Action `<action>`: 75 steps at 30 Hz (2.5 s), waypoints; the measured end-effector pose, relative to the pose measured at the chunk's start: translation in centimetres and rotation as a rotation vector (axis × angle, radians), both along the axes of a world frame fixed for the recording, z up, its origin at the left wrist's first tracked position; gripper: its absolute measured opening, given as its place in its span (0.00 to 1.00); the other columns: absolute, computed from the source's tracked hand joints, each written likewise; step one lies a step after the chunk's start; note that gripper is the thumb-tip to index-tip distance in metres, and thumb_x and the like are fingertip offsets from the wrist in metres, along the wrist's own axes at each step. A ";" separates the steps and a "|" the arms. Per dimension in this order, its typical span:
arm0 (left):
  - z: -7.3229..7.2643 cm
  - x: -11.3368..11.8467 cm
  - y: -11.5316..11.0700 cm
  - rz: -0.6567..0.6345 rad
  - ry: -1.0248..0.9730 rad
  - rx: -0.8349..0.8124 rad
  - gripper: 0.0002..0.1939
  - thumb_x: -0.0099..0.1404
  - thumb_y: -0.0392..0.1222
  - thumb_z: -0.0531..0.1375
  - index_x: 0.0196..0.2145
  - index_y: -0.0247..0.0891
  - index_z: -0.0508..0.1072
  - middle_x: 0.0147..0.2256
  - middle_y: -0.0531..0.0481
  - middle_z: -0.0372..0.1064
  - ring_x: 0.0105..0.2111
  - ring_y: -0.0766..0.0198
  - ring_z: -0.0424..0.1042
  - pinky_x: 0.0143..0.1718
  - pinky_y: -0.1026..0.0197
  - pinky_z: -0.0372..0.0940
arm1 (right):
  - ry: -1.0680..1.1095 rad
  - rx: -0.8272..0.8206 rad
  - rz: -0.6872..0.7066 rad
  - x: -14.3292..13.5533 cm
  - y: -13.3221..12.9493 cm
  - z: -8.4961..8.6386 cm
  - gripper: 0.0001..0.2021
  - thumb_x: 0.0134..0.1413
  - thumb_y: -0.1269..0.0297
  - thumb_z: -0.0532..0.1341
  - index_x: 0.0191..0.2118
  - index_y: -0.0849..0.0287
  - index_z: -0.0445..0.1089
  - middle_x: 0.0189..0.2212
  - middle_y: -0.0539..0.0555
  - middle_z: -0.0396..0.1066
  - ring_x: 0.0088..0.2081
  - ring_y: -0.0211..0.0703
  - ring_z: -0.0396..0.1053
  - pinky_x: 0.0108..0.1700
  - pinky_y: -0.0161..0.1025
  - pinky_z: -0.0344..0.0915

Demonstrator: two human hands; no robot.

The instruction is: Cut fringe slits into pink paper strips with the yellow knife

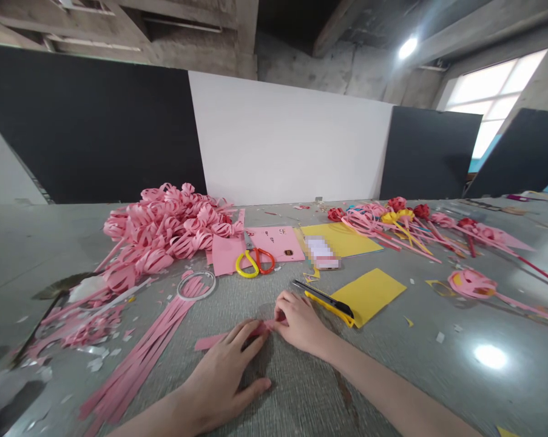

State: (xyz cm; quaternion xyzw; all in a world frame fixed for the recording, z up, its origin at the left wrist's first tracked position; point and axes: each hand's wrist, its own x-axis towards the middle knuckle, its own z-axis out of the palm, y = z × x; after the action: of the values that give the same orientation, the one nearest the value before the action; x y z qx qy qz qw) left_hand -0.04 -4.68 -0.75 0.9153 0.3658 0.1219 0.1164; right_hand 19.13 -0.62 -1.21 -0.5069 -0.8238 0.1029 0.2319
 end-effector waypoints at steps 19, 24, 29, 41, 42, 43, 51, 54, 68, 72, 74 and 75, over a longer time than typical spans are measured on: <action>-0.3 0.1 0.0 0.008 0.050 0.008 0.31 0.59 0.56 0.51 0.55 0.36 0.55 0.56 0.40 0.49 0.56 0.51 0.46 0.53 0.49 0.49 | 0.039 -0.135 -0.054 0.4 0.4 0.1 0.05 0.41 0.72 0.60 0.26 0.59 0.62 0.29 0.50 0.63 0.33 0.39 0.61 0.36 0.36 0.56; -0.3 0.1 0.0 0.010 0.051 0.007 0.31 0.59 0.55 0.51 0.55 0.36 0.54 0.56 0.41 0.48 0.56 0.51 0.46 0.53 0.48 0.49 | 0.092 -0.208 -0.036 1.2 0.6 0.4 0.07 0.38 0.79 0.56 0.25 0.59 0.61 0.28 0.49 0.62 0.31 0.37 0.60 0.34 0.33 0.55; -0.5 -0.1 0.0 -0.001 0.038 0.018 0.30 0.60 0.55 0.50 0.55 0.37 0.53 0.56 0.41 0.48 0.56 0.51 0.46 0.53 0.48 0.49 | 0.189 -0.331 -0.010 2.2 0.7 1.0 0.11 0.36 0.81 0.52 0.26 0.59 0.60 0.27 0.47 0.61 0.31 0.36 0.59 0.34 0.32 0.55; -0.4 0.0 0.0 0.007 0.040 -0.007 0.31 0.60 0.54 0.51 0.56 0.37 0.51 0.56 0.42 0.49 0.56 0.52 0.46 0.53 0.49 0.49 | 0.465 -0.643 0.090 4.7 1.9 0.3 0.19 0.22 0.80 0.48 0.29 0.59 0.59 0.39 0.51 0.64 0.41 0.39 0.61 0.38 0.33 0.55; -0.4 0.0 0.0 0.007 0.042 -0.009 0.31 0.60 0.55 0.51 0.56 0.37 0.51 0.56 0.42 0.48 0.56 0.52 0.46 0.54 0.49 0.49 | 0.474 -0.659 0.088 4.8 2.0 0.2 0.19 0.22 0.80 0.48 0.29 0.59 0.59 0.39 0.51 0.64 0.42 0.39 0.61 0.39 0.34 0.55; -0.4 0.0 -0.1 0.006 0.042 -0.010 0.31 0.60 0.54 0.50 0.56 0.37 0.51 0.56 0.42 0.48 0.56 0.52 0.46 0.54 0.49 0.48 | 0.487 -0.678 0.086 4.9 2.1 0.2 0.20 0.22 0.79 0.48 0.30 0.59 0.60 0.39 0.51 0.64 0.43 0.39 0.61 0.40 0.35 0.55; -0.2 -0.2 0.0 -0.004 -0.006 -0.032 0.30 0.59 0.53 0.52 0.55 0.37 0.53 0.55 0.42 0.49 0.55 0.52 0.47 0.53 0.49 0.49 | 0.552 -0.676 0.070 5.5 2.2 0.1 0.21 0.23 0.80 0.44 0.31 0.59 0.60 0.39 0.53 0.67 0.43 0.37 0.65 0.49 0.40 0.52; -0.1 -0.2 0.0 -0.015 -0.047 -0.024 0.28 0.57 0.52 0.54 0.53 0.37 0.56 0.54 0.43 0.51 0.55 0.53 0.48 0.53 0.49 0.49 | 0.448 -0.557 0.043 4.9 1.9 0.6 0.20 0.28 0.82 0.43 0.31 0.59 0.59 0.36 0.52 0.66 0.38 0.36 0.68 0.45 0.40 0.57; 1.1 -0.1 0.1 -0.325 -0.054 0.062 0.07 0.63 0.39 0.50 0.38 0.38 0.65 0.46 0.47 0.63 0.48 0.61 0.59 0.51 0.58 0.52 | 0.056 -0.065 0.272 1.1 -1.1 2.7 0.20 0.44 0.84 0.46 0.39 0.56 0.64 0.41 0.50 0.63 0.45 0.36 0.60 0.48 0.35 0.55; 1.0 -0.4 0.4 -0.331 -0.011 0.093 0.06 0.62 0.33 0.49 0.35 0.37 0.64 0.44 0.48 0.64 0.47 0.62 0.61 0.49 0.61 0.55 | -0.011 -0.047 0.325 0.5 -1.7 3.1 0.19 0.50 0.81 0.45 0.40 0.56 0.66 0.42 0.51 0.62 0.43 0.35 0.61 0.46 0.33 0.56; 1.4 -0.7 0.7 -0.344 0.036 0.111 0.07 0.61 0.30 0.48 0.34 0.38 0.64 0.41 0.49 0.65 0.44 0.63 0.63 0.46 0.62 0.58 | -0.073 -0.043 0.338 0.4 -1.8 2.9 0.17 0.52 0.79 0.46 0.40 0.56 0.67 0.41 0.52 0.63 0.41 0.36 0.63 0.44 0.34 0.57; 1.6 -0.9 0.9 -0.350 0.072 0.125 0.08 0.60 0.30 0.48 0.34 0.38 0.64 0.39 0.49 0.65 0.41 0.63 0.65 0.43 0.62 0.60 | -0.106 -0.035 0.344 0.3 -1.9 2.7 0.17 0.52 0.79 0.46 0.40 0.56 0.67 0.40 0.52 0.64 0.41 0.37 0.63 0.44 0.35 0.58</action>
State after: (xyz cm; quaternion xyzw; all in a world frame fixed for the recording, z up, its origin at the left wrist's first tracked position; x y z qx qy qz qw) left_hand -0.99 -3.81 0.89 0.9742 0.1968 0.0892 0.0657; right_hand 19.41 -2.49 1.45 -0.3673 -0.9075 0.1286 0.1582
